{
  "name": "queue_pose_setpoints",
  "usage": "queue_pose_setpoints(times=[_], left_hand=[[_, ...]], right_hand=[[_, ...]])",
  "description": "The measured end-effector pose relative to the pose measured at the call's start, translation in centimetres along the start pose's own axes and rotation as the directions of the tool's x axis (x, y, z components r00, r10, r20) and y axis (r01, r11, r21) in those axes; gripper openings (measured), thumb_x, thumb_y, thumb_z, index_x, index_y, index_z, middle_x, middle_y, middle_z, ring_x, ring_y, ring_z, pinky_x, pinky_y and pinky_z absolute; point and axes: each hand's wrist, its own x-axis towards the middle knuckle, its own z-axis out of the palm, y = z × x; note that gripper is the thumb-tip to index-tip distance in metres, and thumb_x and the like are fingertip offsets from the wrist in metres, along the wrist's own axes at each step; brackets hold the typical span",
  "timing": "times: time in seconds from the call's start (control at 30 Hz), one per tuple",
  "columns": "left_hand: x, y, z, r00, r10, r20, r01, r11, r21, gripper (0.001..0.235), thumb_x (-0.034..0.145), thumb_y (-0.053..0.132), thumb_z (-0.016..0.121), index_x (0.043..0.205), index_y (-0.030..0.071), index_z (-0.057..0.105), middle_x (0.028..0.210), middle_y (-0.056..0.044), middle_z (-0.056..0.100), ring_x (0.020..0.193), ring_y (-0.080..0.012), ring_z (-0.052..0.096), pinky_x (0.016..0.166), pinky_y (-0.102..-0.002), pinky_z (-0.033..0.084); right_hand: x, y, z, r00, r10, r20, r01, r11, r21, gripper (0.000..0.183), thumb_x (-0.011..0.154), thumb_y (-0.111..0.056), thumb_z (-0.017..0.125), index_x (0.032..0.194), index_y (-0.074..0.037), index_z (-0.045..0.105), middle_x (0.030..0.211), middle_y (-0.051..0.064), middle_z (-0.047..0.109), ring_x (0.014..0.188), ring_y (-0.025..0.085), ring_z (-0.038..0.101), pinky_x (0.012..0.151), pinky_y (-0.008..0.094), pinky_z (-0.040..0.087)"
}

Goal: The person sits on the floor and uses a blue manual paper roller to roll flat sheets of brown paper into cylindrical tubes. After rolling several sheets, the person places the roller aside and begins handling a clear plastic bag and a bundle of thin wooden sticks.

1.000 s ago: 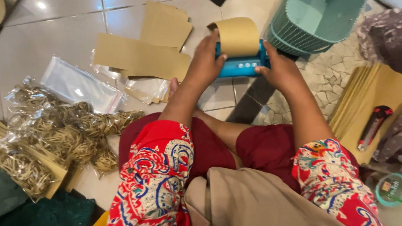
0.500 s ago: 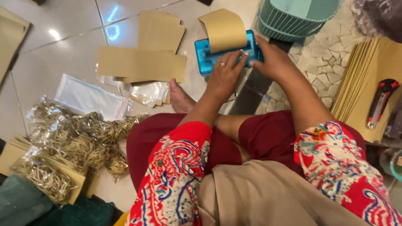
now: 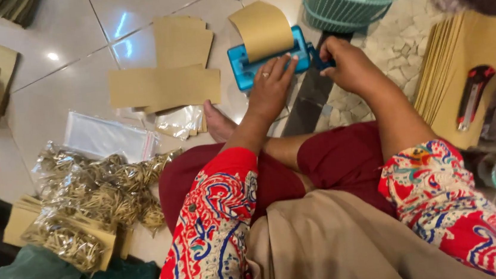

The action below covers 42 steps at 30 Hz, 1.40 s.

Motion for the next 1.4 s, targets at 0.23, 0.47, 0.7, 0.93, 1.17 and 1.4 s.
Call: queue_pose_setpoints(times=[0.23, 0.47, 0.7, 0.93, 1.17, 1.4], left_hand=[[0.3, 0.1, -1.2, 0.991, 0.003, 0.136, 0.006, 0.998, -0.060, 0.061, 0.092, -0.001, 0.072, 0.149, 0.007, 0.051, 0.143, -0.013, 0.056, 0.123, -0.0335, 0.059, 0.098, -0.051, 0.054], [0.6, 0.3, -1.3, 0.994, -0.018, 0.111, 0.023, 0.999, -0.040, 0.058, 0.089, -0.007, 0.070, 0.143, 0.008, 0.057, 0.139, -0.012, 0.059, 0.119, -0.0327, 0.060, 0.094, -0.049, 0.056], [0.6, 0.7, -1.3, 0.988, -0.070, 0.135, 0.079, 0.995, -0.059, 0.049, 0.095, 0.003, 0.068, 0.143, 0.010, 0.058, 0.138, -0.010, 0.061, 0.119, -0.0317, 0.060, 0.096, -0.049, 0.054], [0.7, 0.6, -0.2, 0.997, -0.036, -0.067, 0.038, 0.999, 0.028, 0.036, 0.093, 0.020, 0.063, 0.129, 0.015, 0.067, 0.126, -0.008, 0.064, 0.114, -0.0282, 0.062, 0.092, -0.039, 0.054], [0.9, 0.6, -0.3, 0.997, -0.042, -0.070, 0.043, 0.999, 0.014, 0.031, 0.095, 0.019, 0.064, 0.126, 0.013, 0.068, 0.122, -0.009, 0.066, 0.112, -0.0290, 0.065, 0.089, -0.039, 0.055], [0.6, 0.6, 0.4, 0.992, -0.044, -0.119, 0.048, 0.998, 0.035, 0.028, 0.099, 0.019, 0.061, 0.126, 0.015, 0.067, 0.121, -0.008, 0.065, 0.113, -0.0274, 0.063, 0.091, -0.037, 0.054]], right_hand=[[2.7, -0.7, -2.1, 0.989, 0.138, -0.053, -0.131, 0.984, 0.120, 0.023, 0.092, -0.007, 0.078, 0.103, -0.013, 0.059, 0.108, 0.007, 0.067, 0.096, 0.025, 0.061, 0.079, 0.041, 0.044], [7.4, 2.2, -0.4, 0.944, -0.143, -0.299, 0.185, 0.976, 0.118, 0.011, 0.102, -0.006, 0.077, 0.106, -0.005, 0.067, 0.104, 0.014, 0.067, 0.093, 0.028, 0.063, 0.073, 0.042, 0.048], [8.7, 3.9, 0.5, 0.950, -0.176, -0.259, 0.266, 0.889, 0.372, 0.019, 0.103, -0.002, 0.059, 0.121, -0.003, 0.064, 0.134, 0.016, 0.065, 0.126, 0.031, 0.061, 0.099, 0.044, 0.053], [10.6, 7.6, 2.4, 0.853, -0.298, -0.428, 0.414, 0.886, 0.208, 0.022, 0.100, 0.003, 0.073, 0.119, -0.007, 0.077, 0.116, 0.013, 0.073, 0.115, 0.037, 0.066, 0.104, 0.048, 0.048], [11.5, 8.6, 3.7, 0.834, -0.341, -0.433, 0.431, 0.894, 0.127, 0.022, 0.101, 0.005, 0.073, 0.122, -0.003, 0.077, 0.115, 0.018, 0.069, 0.114, 0.043, 0.065, 0.102, 0.050, 0.049], [12.7, 10.5, 6.3, 0.851, -0.333, -0.406, 0.369, 0.930, 0.009, 0.020, 0.105, -0.001, 0.073, 0.123, -0.006, 0.078, 0.110, 0.014, 0.066, 0.109, 0.041, 0.067, 0.098, 0.048, 0.052]])
